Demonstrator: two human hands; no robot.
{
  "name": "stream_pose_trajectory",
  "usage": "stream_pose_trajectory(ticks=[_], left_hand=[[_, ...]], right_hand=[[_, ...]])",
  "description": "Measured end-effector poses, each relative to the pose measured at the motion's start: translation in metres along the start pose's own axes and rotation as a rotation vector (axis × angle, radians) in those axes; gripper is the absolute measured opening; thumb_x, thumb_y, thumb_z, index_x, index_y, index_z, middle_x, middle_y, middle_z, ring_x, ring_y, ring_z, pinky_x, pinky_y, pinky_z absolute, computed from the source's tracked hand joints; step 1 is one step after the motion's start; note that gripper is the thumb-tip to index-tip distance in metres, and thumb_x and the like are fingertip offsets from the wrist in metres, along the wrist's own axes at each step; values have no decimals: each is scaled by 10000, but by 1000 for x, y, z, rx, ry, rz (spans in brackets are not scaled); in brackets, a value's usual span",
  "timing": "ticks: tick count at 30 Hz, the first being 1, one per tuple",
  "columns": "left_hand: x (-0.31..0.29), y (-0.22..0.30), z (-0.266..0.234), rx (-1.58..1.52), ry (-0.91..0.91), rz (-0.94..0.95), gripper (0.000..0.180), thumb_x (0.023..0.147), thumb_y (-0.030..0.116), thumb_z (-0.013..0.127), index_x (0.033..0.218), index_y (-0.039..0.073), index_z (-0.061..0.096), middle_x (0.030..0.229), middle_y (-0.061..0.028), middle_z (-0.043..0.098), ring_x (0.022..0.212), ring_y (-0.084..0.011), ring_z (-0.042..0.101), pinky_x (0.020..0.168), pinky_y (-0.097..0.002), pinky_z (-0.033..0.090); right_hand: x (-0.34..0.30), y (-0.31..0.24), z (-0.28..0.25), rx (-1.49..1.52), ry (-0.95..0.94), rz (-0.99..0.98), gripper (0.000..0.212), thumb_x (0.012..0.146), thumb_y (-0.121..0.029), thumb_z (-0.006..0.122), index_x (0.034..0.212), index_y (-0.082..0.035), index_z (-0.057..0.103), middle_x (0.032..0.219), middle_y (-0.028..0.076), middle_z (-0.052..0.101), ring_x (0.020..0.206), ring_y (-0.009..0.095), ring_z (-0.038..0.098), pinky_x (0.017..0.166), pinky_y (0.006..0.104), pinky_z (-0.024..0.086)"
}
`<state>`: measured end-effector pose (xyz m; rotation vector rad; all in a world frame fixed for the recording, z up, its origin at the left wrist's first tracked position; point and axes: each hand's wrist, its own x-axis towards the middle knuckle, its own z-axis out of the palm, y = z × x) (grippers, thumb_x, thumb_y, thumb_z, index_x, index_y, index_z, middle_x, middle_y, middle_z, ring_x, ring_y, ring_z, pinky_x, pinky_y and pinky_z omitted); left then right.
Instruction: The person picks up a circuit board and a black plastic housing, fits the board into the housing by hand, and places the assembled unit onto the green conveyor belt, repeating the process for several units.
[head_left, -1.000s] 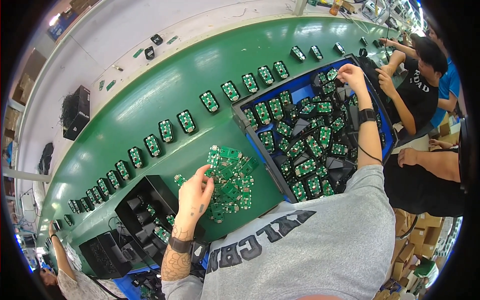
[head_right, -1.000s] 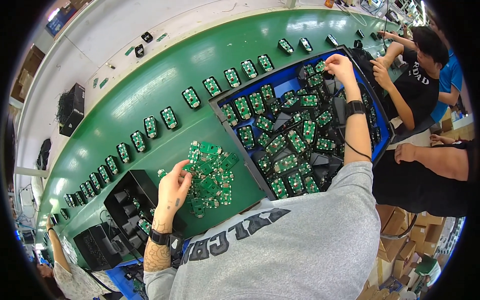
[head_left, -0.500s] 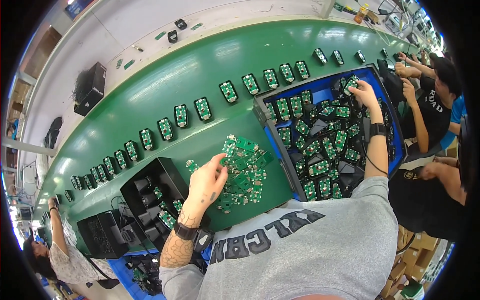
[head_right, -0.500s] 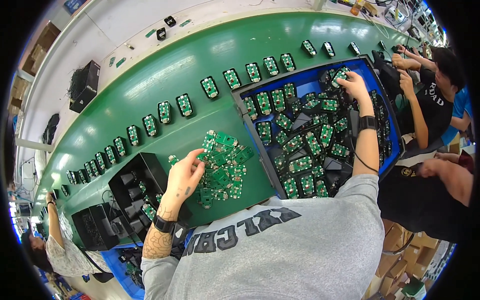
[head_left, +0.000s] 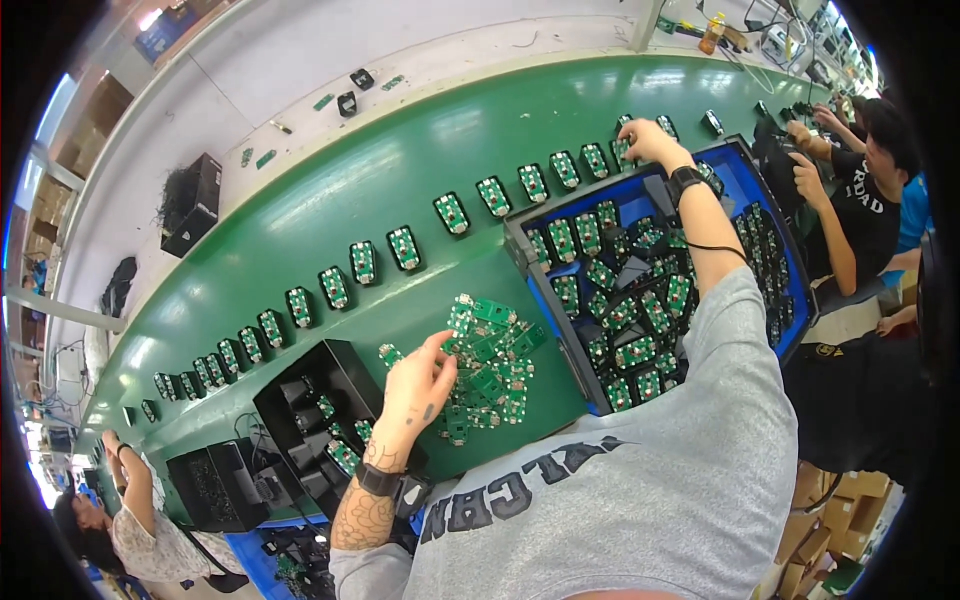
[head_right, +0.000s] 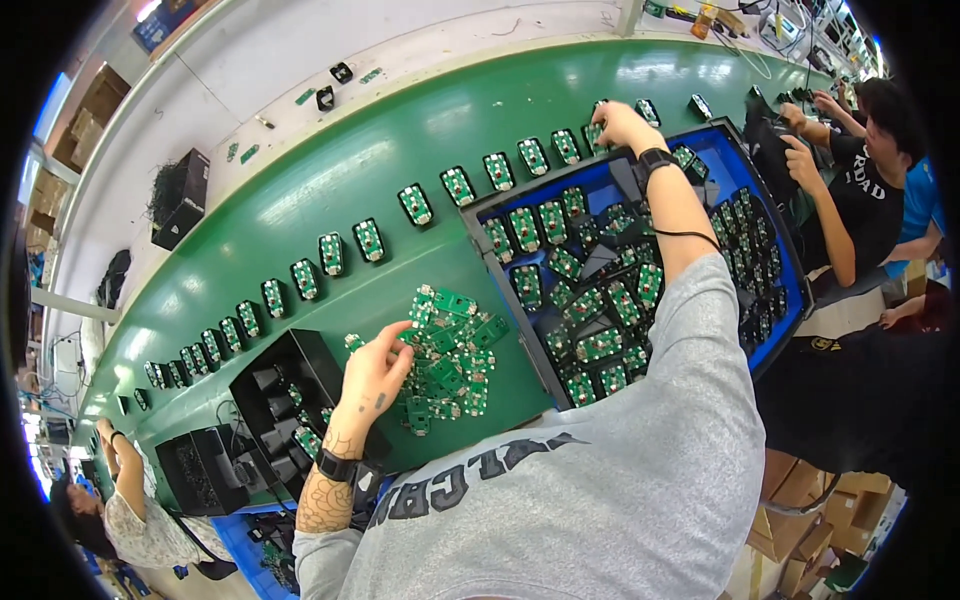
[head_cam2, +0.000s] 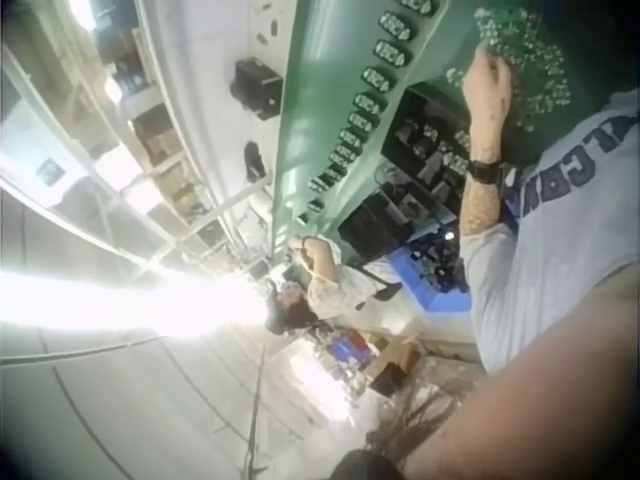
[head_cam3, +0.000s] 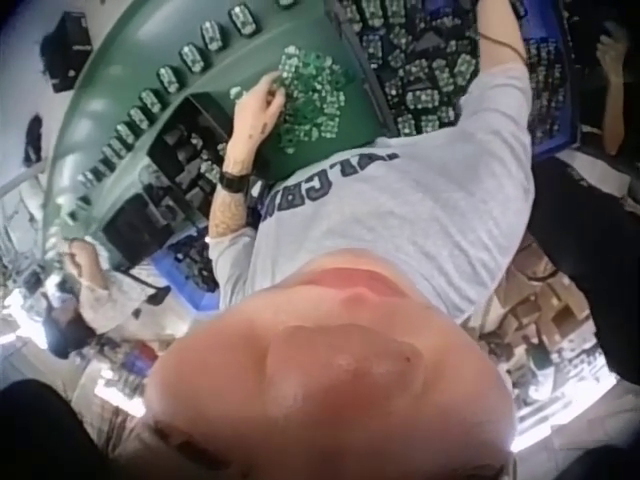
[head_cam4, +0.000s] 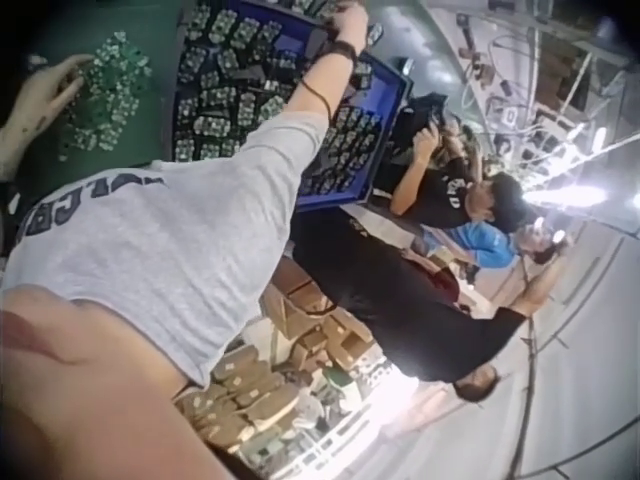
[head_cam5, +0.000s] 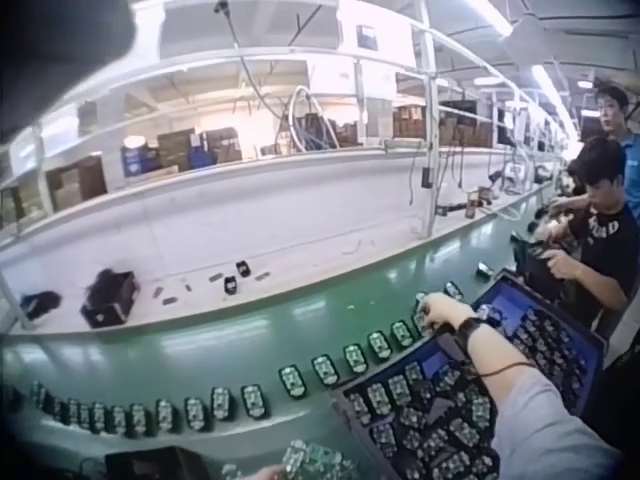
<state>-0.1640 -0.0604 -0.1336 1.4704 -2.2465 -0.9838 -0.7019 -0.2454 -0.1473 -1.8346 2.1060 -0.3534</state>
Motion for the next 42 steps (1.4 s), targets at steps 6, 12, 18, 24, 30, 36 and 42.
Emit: stream_pose_trajectory(ticks=[6,12,18,24,30,36,42], left_hand=[[3,-2,6,12,8,33,370,891,129,596,1255,73,568,831,-57,681,658,-183,669,649,-313,520],[-1,-4,9,28,24,-13,364,893,142,604,1251,88,568,834,-65,685,671,-201,673,651,-327,523],[2,-19,21,142,91,121,406,892,226,555,1259,53,534,877,-182,673,813,-365,658,708,-453,528],[-3,-10,8,76,32,102,396,895,216,520,1258,59,535,870,-175,664,797,-366,653,704,-457,522],[-7,-7,-4,-473,163,105,412,999,275,488,1353,66,462,949,-94,662,801,-184,672,690,-344,541],[13,-18,-16,-1250,155,48,695,978,512,437,1510,122,218,1320,-164,487,1188,-263,542,814,-426,577],[21,-47,-23,-1187,361,34,466,1007,181,467,1448,118,328,1258,-89,533,1096,-205,587,830,-396,562]], right_hand=[[6,6,12,246,8,72,352,721,30,666,1073,35,654,886,160,700,700,262,701,596,346,571],[36,5,9,-52,291,115,379,773,-145,620,1119,5,654,990,221,689,870,324,691,789,406,552],[83,82,58,340,149,-128,584,810,-192,666,1346,-38,492,1147,218,656,1062,333,635,876,406,492],[116,128,31,-93,517,-69,572,772,-197,694,1314,-131,524,1165,179,652,1071,352,622,905,413,479],[-33,-193,7,402,154,-399,527,832,-163,707,1319,-92,516,968,88,667,821,121,618,718,264,498],[-172,-350,73,277,-56,-747,463,776,-151,740,1185,-50,548,912,117,664,774,175,651,669,286,523],[-175,-377,114,470,1,-1032,679,708,-162,812,1314,-97,513,1099,116,620,853,218,679,711,318,556]])
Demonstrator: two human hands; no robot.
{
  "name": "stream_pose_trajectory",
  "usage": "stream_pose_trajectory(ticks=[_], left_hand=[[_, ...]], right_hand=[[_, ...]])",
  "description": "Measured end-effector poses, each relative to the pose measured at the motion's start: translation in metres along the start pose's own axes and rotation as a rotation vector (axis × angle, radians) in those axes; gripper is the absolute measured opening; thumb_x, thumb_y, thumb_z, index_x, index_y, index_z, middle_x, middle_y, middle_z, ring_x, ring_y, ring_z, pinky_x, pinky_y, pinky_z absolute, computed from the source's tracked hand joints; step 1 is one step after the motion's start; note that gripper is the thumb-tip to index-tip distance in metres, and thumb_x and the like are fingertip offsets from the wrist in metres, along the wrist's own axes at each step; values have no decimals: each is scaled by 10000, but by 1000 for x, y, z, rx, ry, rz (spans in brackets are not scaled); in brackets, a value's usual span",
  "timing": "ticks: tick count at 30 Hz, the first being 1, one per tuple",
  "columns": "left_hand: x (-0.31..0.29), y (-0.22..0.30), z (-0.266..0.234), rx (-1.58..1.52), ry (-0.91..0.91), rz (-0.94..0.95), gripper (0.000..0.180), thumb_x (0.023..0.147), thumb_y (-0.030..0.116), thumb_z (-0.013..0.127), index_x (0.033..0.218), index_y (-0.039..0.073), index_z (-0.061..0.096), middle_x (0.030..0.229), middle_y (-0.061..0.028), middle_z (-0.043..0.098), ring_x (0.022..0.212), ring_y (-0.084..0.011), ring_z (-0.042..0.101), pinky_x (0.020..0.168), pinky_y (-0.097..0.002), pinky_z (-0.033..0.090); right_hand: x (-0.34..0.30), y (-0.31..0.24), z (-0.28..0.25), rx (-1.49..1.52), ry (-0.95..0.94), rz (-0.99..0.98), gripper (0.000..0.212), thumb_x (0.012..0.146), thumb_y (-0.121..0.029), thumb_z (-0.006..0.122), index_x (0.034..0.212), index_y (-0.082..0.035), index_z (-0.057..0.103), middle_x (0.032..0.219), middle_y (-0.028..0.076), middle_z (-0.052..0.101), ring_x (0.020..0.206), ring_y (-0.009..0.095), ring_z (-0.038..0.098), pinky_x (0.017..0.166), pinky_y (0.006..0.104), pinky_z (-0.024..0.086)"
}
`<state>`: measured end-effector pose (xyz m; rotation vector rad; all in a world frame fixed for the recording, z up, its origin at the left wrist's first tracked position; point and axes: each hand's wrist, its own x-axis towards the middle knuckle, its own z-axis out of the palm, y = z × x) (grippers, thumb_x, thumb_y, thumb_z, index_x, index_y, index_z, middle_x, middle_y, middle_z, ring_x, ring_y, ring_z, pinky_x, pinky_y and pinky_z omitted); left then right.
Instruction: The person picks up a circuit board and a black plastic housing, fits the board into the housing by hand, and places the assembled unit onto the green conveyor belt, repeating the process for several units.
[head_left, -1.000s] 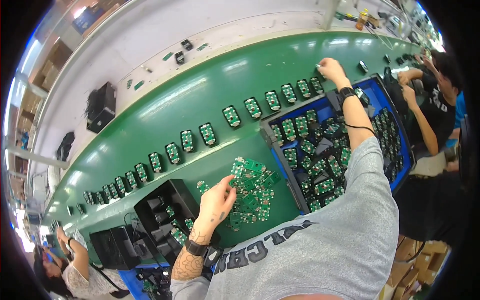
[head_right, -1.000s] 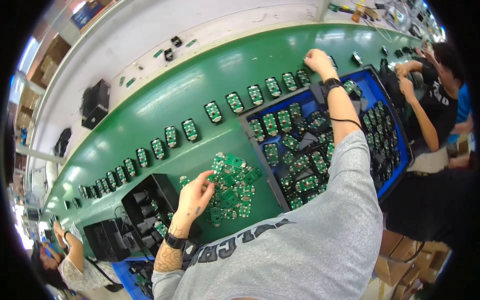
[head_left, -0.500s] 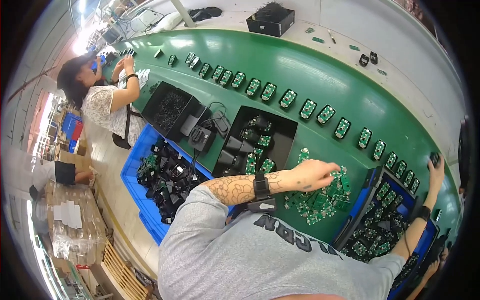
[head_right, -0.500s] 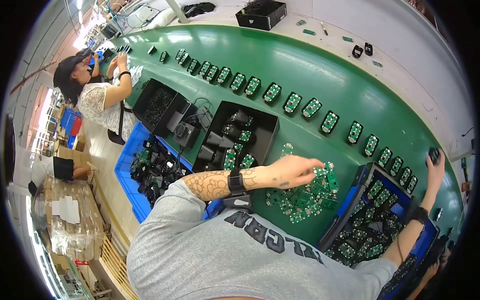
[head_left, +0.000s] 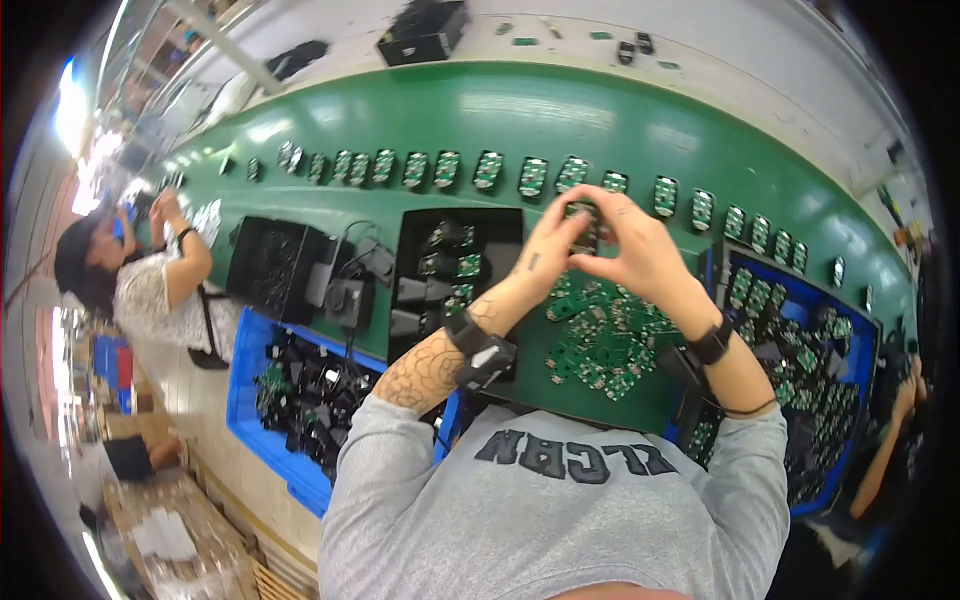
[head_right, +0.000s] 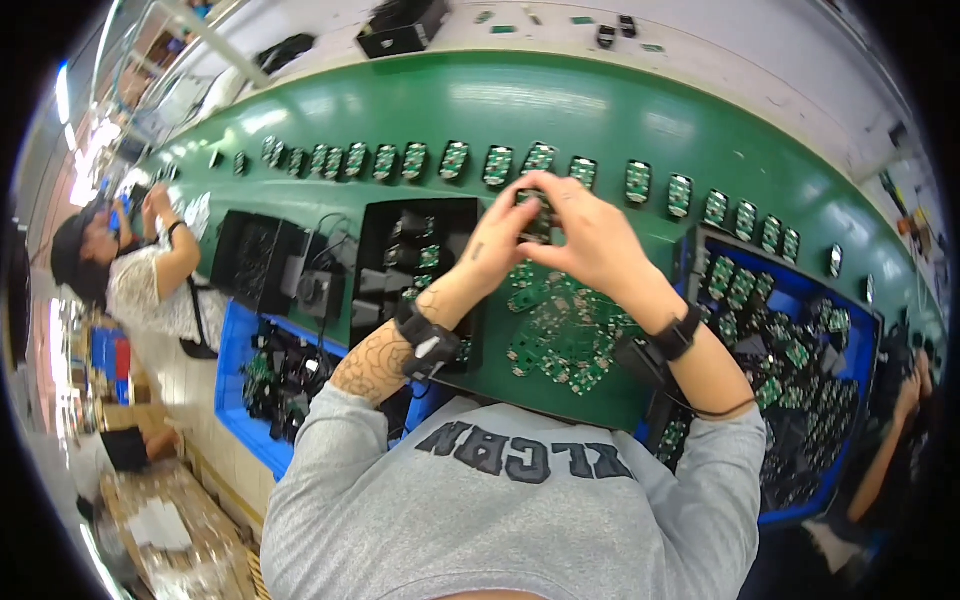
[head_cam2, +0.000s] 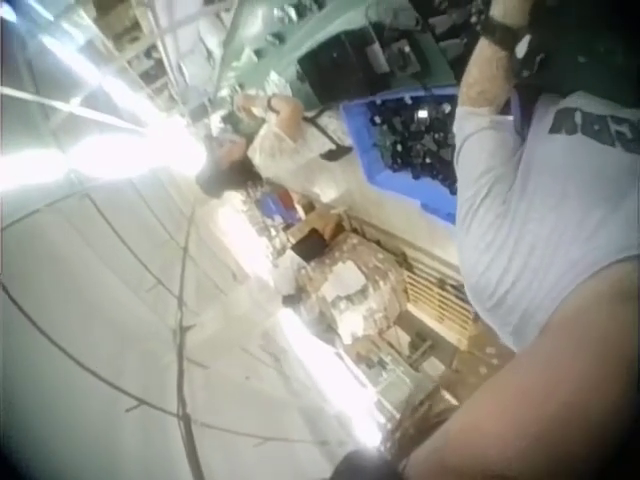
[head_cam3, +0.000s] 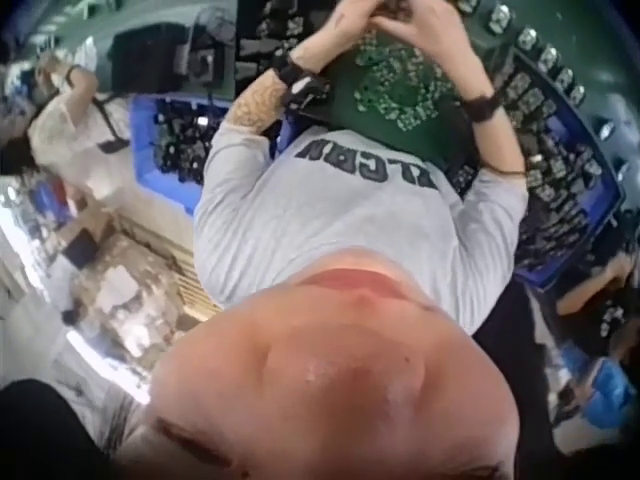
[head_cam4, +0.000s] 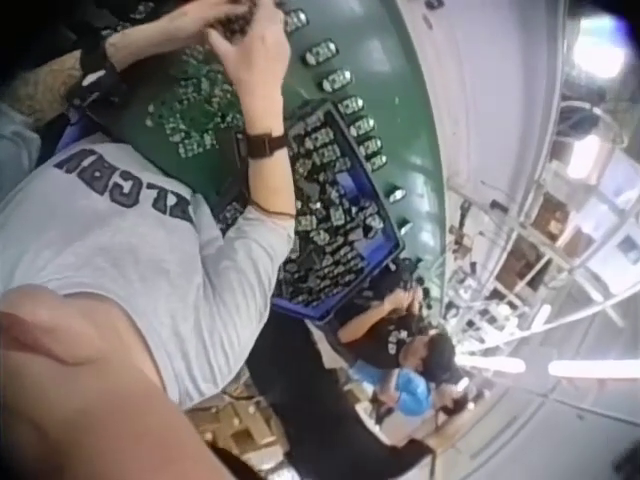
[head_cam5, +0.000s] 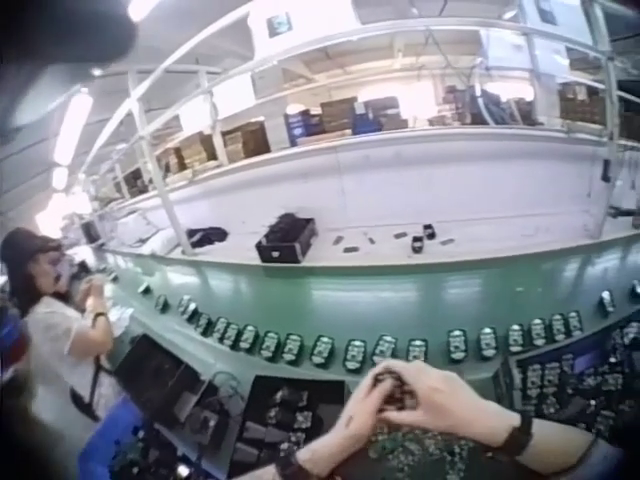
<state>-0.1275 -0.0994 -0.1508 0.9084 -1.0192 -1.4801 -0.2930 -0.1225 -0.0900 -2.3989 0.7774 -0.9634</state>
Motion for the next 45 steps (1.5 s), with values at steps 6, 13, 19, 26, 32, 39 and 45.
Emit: stream_pose_trajectory(ticks=[6,13,19,26,32,39,45], left_hand=[[-1,12,7,-377,-34,-87,522,1004,129,355,1505,152,207,1262,-123,524,1127,-222,568,957,-423,487],[-3,1,8,-287,-37,-96,478,1002,166,475,1444,145,294,1217,-70,542,1113,-180,572,968,-388,475],[-3,7,17,-208,49,-128,494,967,191,538,1407,123,323,1163,-69,572,1040,-194,612,901,-360,505],[-2,6,11,-59,8,-175,422,887,123,563,1279,70,415,1021,-76,605,729,-192,662,638,-287,550],[-3,5,20,-25,109,-99,376,892,53,546,1233,44,389,1039,-100,587,871,-209,656,771,-350,594],[-4,0,27,47,81,79,360,891,-5,563,1242,25,489,1005,-42,541,894,-116,601,800,-304,594],[-2,-7,26,206,86,137,358,877,21,599,1231,23,546,855,23,466,735,-14,469,716,-223,559]], right_hand=[[-15,40,8,62,230,-59,393,708,-53,778,1092,-91,701,1056,72,627,949,231,616,818,338,512],[-20,41,19,132,209,-72,256,717,-30,762,966,-85,743,952,36,672,966,231,602,847,347,494],[-24,51,19,332,246,14,136,821,-25,696,955,-29,717,961,61,666,912,189,619,825,318,502],[-24,50,19,539,160,118,97,915,-49,580,940,4,658,984,75,601,991,179,571,854,299,465],[-25,50,19,327,196,58,96,846,-102,582,808,-13,590,1137,109,555,1143,286,505,1010,405,375],[-25,50,15,162,201,63,95,769,-109,595,729,-34,554,1223,114,541,1237,317,444,1061,458,318],[-24,50,15,204,197,27,85,743,-72,601,706,-28,539,1221,114,549,1226,314,453,1063,452,313]])
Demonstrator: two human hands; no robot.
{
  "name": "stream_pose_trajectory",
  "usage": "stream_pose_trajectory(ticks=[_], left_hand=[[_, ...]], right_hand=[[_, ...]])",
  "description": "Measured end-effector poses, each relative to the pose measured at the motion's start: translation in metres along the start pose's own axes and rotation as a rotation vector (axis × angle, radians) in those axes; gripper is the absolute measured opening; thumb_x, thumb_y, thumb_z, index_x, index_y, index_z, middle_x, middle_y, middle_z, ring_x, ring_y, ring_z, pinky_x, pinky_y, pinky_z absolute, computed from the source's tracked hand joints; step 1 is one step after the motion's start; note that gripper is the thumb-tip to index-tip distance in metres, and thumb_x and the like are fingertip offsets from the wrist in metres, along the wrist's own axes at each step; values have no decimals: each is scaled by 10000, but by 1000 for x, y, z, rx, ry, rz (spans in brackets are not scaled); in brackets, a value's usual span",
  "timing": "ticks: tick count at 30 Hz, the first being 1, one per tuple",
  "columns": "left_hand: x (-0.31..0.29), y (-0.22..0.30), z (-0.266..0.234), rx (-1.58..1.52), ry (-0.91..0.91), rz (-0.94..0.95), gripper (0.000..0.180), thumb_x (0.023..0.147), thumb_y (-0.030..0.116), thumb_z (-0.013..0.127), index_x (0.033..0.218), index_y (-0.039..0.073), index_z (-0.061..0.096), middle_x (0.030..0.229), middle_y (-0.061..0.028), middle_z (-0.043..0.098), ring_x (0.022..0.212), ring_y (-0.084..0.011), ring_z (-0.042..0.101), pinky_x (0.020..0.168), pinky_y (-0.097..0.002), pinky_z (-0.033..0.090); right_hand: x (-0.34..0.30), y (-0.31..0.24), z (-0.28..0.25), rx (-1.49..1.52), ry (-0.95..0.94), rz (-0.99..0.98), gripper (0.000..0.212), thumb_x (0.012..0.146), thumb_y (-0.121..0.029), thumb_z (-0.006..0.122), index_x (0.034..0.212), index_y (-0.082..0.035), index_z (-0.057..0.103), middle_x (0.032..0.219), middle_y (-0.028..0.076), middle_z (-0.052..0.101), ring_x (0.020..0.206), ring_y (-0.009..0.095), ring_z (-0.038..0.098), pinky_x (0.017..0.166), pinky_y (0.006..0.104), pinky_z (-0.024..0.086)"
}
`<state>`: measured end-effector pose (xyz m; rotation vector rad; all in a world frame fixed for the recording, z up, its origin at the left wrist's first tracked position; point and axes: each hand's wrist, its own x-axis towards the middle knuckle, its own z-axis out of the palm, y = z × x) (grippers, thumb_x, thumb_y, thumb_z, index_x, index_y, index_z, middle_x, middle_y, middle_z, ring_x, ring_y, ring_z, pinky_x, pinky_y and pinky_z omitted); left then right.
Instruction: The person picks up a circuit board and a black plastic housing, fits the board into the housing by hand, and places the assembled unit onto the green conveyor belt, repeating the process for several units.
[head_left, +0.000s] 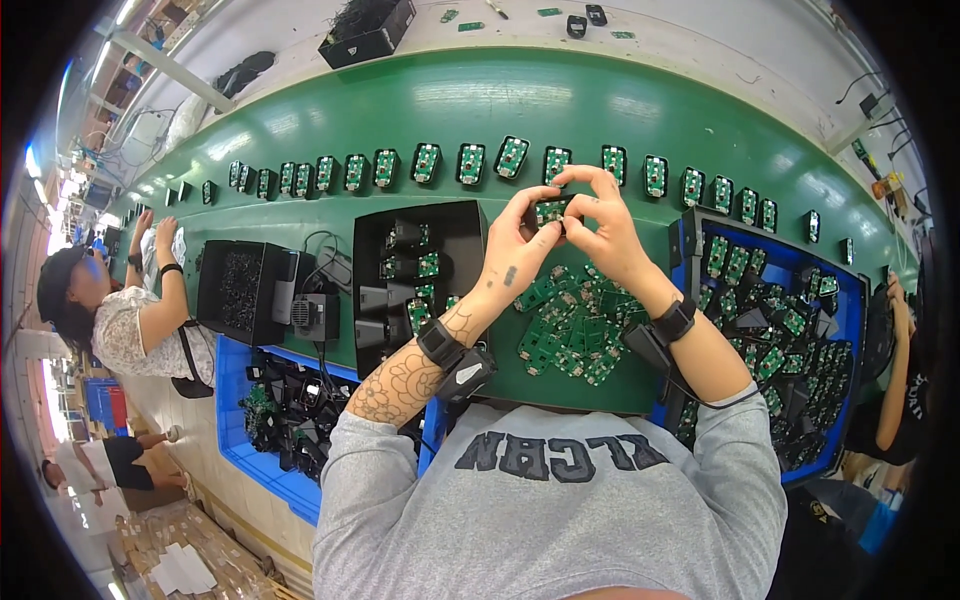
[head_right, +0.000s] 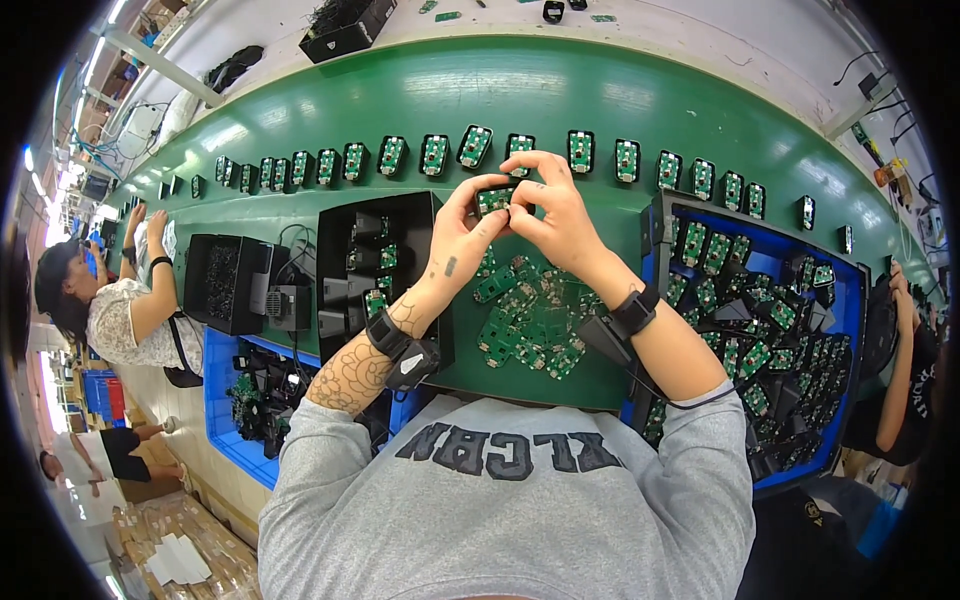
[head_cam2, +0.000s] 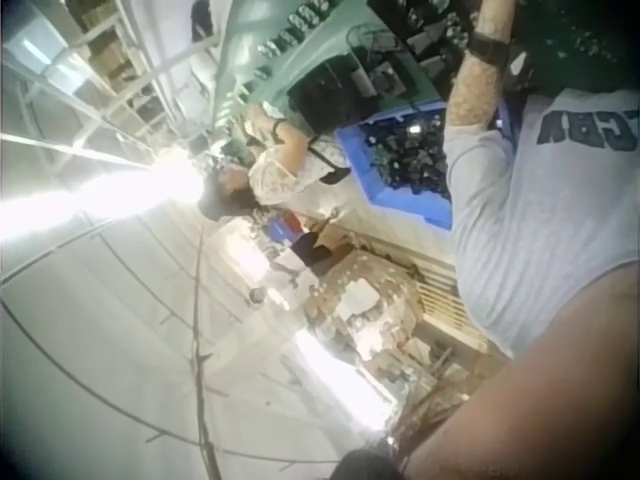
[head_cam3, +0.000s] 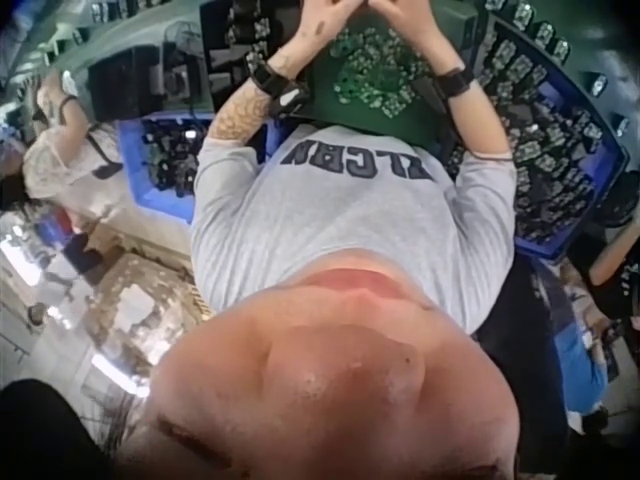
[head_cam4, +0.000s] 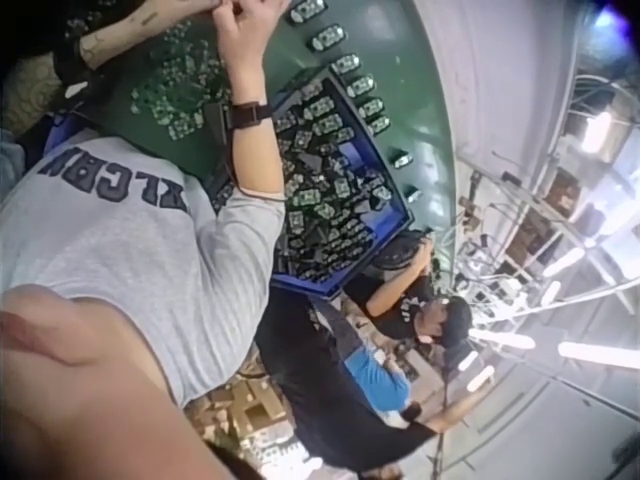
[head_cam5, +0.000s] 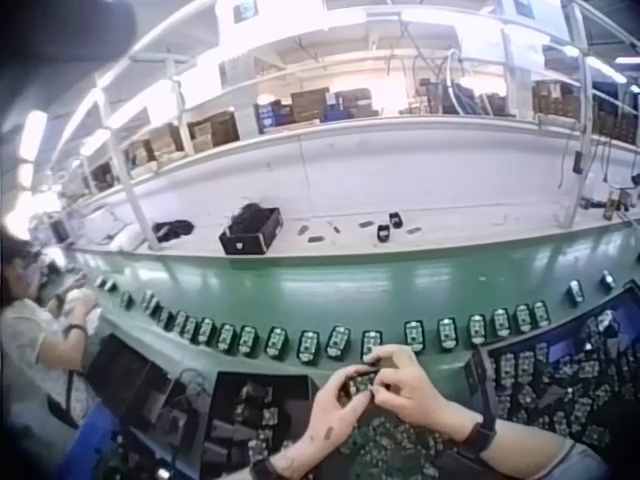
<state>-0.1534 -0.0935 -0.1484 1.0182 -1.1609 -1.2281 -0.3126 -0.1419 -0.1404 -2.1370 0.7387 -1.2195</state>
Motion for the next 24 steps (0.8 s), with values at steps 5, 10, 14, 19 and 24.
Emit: stream_pose_trajectory(ticks=[5,10,14,19,24], left_hand=[[0,1,0,257,40,84,355,852,48,636,1202,37,578,743,58,431,627,-13,395,606,-188,467],[-4,16,7,355,70,100,367,840,39,649,1202,39,590,774,52,548,622,-5,439,591,-176,444],[-3,11,9,421,114,168,375,838,19,641,1210,43,598,850,26,646,662,9,505,597,-170,455],[1,7,8,514,113,230,377,835,19,636,1210,35,592,891,-19,683,689,-8,565,610,-193,482],[12,11,-1,558,101,150,330,851,43,614,1178,2,591,923,-77,693,695,-74,643,611,-222,525]], right_hand=[[-1,4,-1,-9,-13,-1,87,742,-67,599,709,-21,533,1217,115,554,1232,317,452,1065,451,315],[-1,4,-1,4,-32,21,87,745,-62,594,713,-17,528,1218,116,554,1250,321,445,1072,454,313],[-2,3,2,-22,-46,18,59,758,-44,581,742,-13,533,1223,117,549,1265,329,438,1081,458,310],[-6,10,4,-65,-77,15,40,788,-36,600,802,-13,570,1241,117,552,1276,326,436,1078,446,324],[-1,9,-3,-151,149,7,181,758,-37,718,936,-42,680,1108,88,644,1138,304,566,968,404,446]])
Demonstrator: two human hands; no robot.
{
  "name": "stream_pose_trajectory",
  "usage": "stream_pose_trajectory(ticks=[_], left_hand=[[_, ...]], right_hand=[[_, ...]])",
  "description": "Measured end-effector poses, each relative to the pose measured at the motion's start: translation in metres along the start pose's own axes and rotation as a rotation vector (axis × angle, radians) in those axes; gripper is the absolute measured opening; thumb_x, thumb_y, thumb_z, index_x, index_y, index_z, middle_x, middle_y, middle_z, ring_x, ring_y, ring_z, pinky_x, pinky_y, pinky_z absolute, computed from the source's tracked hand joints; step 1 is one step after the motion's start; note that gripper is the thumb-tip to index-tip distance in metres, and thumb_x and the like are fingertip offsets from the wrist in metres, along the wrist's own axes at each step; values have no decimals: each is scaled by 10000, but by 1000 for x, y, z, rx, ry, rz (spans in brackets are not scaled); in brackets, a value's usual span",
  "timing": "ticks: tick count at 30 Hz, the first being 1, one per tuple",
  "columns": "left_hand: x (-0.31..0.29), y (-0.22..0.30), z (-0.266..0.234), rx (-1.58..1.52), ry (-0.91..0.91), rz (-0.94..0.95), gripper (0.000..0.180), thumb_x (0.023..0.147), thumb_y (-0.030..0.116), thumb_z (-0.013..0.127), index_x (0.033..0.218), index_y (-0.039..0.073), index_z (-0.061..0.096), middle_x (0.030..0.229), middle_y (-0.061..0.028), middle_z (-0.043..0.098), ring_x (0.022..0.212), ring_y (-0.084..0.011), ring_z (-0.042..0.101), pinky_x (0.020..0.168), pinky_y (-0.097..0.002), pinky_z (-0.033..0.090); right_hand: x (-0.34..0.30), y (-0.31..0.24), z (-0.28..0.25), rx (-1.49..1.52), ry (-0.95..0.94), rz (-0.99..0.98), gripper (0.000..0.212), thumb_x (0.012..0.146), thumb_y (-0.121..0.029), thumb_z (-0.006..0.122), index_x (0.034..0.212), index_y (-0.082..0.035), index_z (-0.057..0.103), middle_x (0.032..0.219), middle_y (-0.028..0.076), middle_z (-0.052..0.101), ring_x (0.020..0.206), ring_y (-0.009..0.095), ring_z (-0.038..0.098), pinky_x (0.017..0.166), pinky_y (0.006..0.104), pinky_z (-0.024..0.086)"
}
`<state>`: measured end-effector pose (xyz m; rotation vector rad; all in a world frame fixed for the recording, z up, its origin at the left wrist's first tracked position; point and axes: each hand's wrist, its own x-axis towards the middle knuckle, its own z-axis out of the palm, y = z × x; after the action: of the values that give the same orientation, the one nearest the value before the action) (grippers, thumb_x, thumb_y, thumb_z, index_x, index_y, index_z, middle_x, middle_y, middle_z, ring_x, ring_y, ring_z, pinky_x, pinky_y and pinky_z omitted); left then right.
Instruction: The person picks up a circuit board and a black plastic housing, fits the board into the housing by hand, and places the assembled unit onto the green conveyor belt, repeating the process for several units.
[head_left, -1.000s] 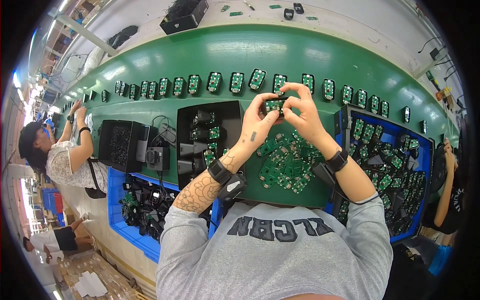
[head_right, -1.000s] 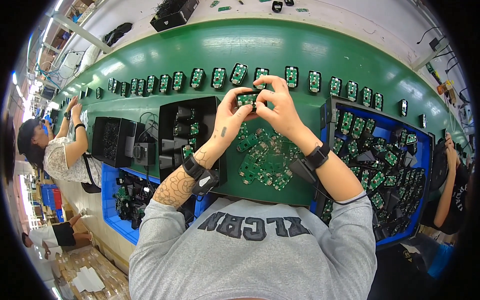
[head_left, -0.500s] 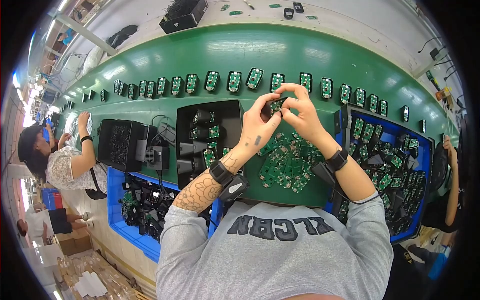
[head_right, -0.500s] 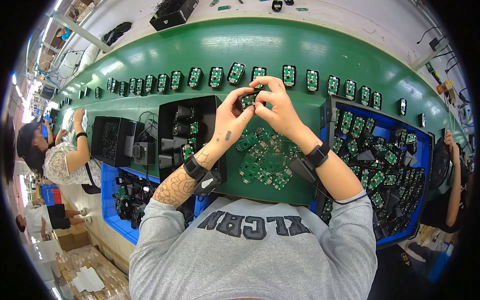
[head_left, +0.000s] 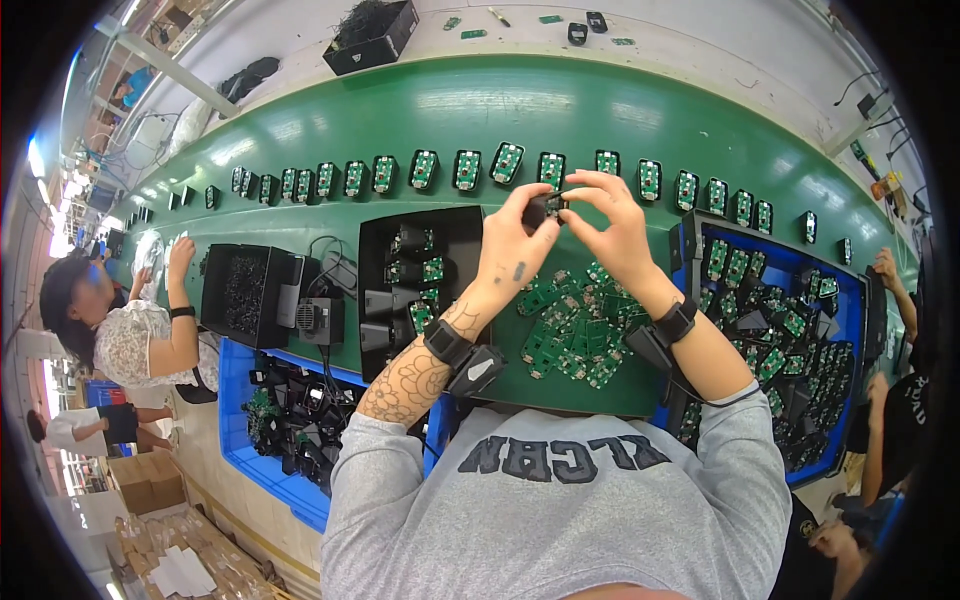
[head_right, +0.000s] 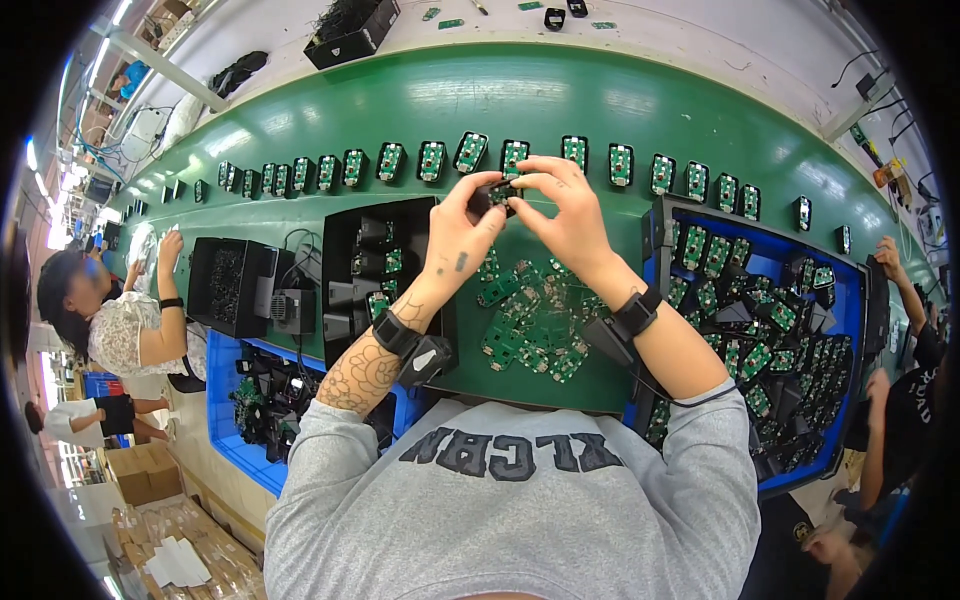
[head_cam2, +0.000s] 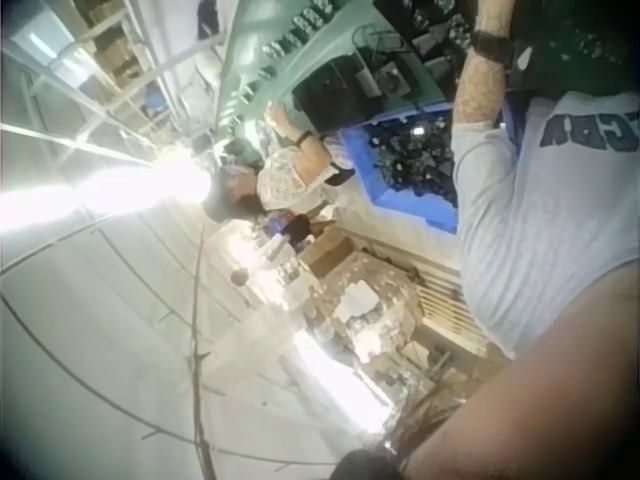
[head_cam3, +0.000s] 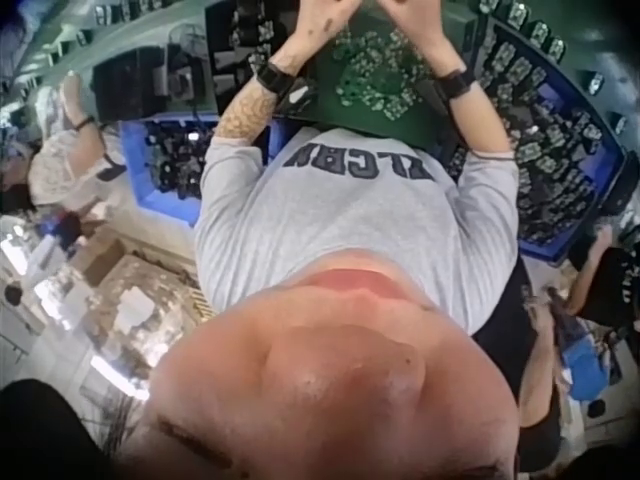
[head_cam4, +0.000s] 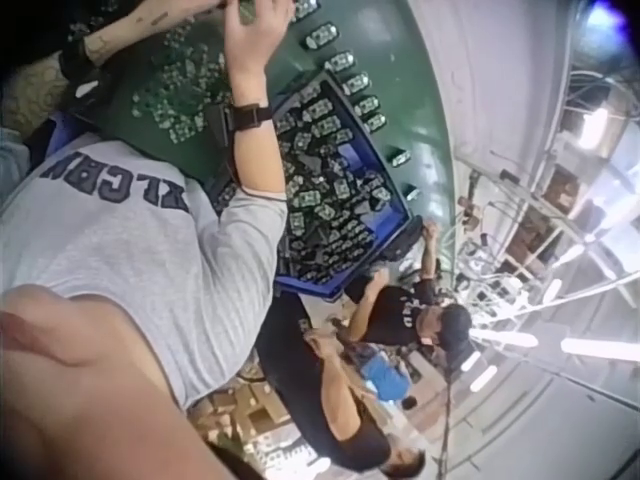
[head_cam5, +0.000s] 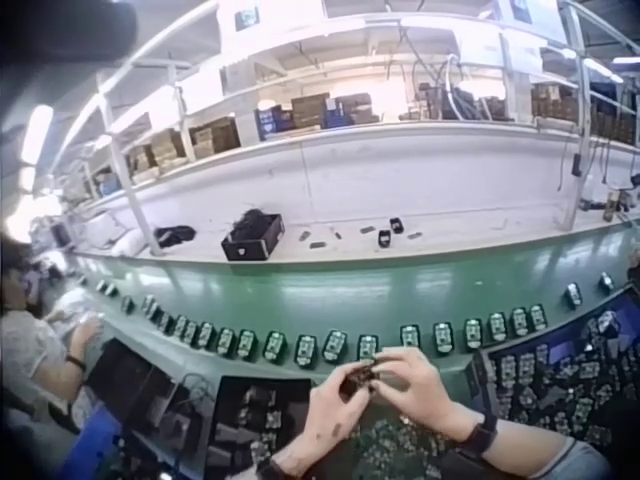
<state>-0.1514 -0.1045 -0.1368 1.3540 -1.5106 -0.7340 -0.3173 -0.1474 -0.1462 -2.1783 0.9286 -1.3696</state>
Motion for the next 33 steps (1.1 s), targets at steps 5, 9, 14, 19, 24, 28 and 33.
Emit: stream_pose_trajectory(ticks=[5,9,14,19,24,28,33], left_hand=[[10,-2,-16,-529,-161,-344,207,858,83,545,1005,-57,587,875,-127,673,670,-258,715,558,-292,583],[12,0,-21,-531,-236,-366,199,846,104,516,944,-55,583,838,-129,660,610,-270,704,517,-296,573],[12,-3,-20,-493,-287,-391,211,837,121,498,928,-49,583,843,-133,659,605,-275,701,524,-301,574],[11,-4,-17,-456,-288,-376,224,837,129,494,931,-55,583,830,-135,656,596,-273,700,515,-294,569],[12,1,-12,-487,-260,-405,181,837,103,500,827,-69,556,754,-122,629,565,-266,693,459,-294,550],[12,2,-12,-480,-257,-420,182,824,106,517,814,-70,566,755,-126,636,572,-260,695,467,-293,551],[13,2,-7,-468,-251,-412,176,824,104,527,825,-65,574,760,-119,641,586,-253,700,487,-288,556]], right_hand=[[2,12,-14,9,-105,-313,301,717,2,752,1001,-93,723,976,42,673,926,216,635,908,395,492],[7,3,-16,-106,-115,-488,305,700,-35,751,993,-115,722,941,3,672,928,203,636,951,446,480],[11,-2,-24,-215,-122,-563,300,690,-54,746,975,-142,717,956,-12,670,948,192,636,996,443,450],[11,4,-27,-244,-159,-611,311,684,-66,751,976,-166,714,976,-23,667,967,185,632,1014,438,438],[10,8,-29,-252,-134,-622,300,680,-88,761,961,-179,713,995,-24,659,982,184,628,1016,441,441],[11,5,-31,-274,-147,-655,290,682,-86,762,951,-182,711,1010,-24,654,991,187,627,1012,442,445],[9,13,-31,-236,-175,-641,255,692,-88,762,927,-173,715,1006,-22,650,1038,210,611,1019,456,429]])
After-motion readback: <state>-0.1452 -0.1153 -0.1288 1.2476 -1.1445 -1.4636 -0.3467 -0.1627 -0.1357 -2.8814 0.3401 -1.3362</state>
